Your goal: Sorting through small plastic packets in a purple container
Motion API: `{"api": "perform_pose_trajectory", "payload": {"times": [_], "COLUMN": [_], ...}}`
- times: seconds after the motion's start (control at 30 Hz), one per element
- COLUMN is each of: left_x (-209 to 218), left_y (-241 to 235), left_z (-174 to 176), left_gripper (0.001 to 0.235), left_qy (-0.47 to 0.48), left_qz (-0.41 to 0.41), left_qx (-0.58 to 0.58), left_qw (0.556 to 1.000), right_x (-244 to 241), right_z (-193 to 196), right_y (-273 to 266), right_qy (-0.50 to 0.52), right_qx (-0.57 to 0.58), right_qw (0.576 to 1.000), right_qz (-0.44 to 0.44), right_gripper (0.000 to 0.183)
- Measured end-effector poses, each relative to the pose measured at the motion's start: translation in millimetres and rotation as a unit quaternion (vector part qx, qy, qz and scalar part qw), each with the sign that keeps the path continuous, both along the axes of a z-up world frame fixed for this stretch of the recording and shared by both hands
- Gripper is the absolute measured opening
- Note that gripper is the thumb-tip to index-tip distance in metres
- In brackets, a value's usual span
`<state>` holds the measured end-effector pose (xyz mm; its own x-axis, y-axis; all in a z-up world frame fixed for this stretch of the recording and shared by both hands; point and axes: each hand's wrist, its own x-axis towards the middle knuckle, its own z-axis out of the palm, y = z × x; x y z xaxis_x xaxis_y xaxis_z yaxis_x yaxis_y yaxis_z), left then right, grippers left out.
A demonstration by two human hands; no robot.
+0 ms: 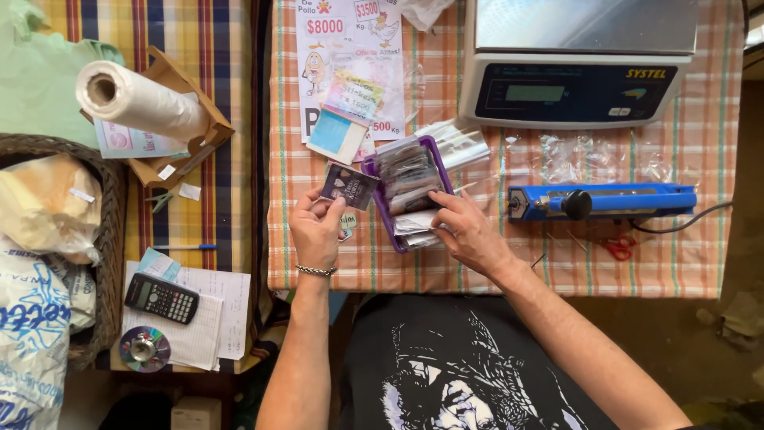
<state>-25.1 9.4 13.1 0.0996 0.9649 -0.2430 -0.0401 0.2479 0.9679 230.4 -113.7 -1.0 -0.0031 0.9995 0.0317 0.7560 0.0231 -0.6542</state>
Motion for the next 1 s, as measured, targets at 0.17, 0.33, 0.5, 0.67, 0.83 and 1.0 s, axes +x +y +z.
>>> {"api": "perform_pose_trajectory", "payload": {"times": [0.17, 0.33, 0.5, 0.67, 0.83, 1.0], "left_x": [9, 16, 20, 19, 28, 51], "left_y": [-2, -1, -2, -5, -14, -22], "left_z": [7, 8, 27, -4, -6, 15], "left_gripper": [0.037, 0.036, 0.029, 0.016, 0.01, 0.007], "left_qy": [-0.001, 0.016, 0.032, -0.006, -0.063, -0.052], "left_qz": [-0.022, -0.036, -0.053, -0.078, -0.115, -0.048], "left_qx": [0.0, 0.005, 0.013, 0.002, -0.005, 0.059], "left_qw": [1.0, 0.999, 0.998, 0.997, 0.991, 0.996], "right_x": [0, 1, 2, 3, 4, 6], "right_z": [-5, -9, -11, -15, -18, -12], "right_y": [-2, -2, -2, -2, 0, 1], "right_qy": [0.005, 0.006, 0.008, 0.008, 0.037, 0.056], "right_qx": [0.0, -0.001, 0.0, 0.001, -0.002, -0.014], "right_qw": [1.0, 1.0, 1.0, 1.0, 0.999, 0.998], "right_qz": [-0.009, -0.012, -0.009, -0.01, -0.027, -0.008], "right_gripper": [0.013, 0.013, 0.013, 0.015, 0.017, 0.013]}}
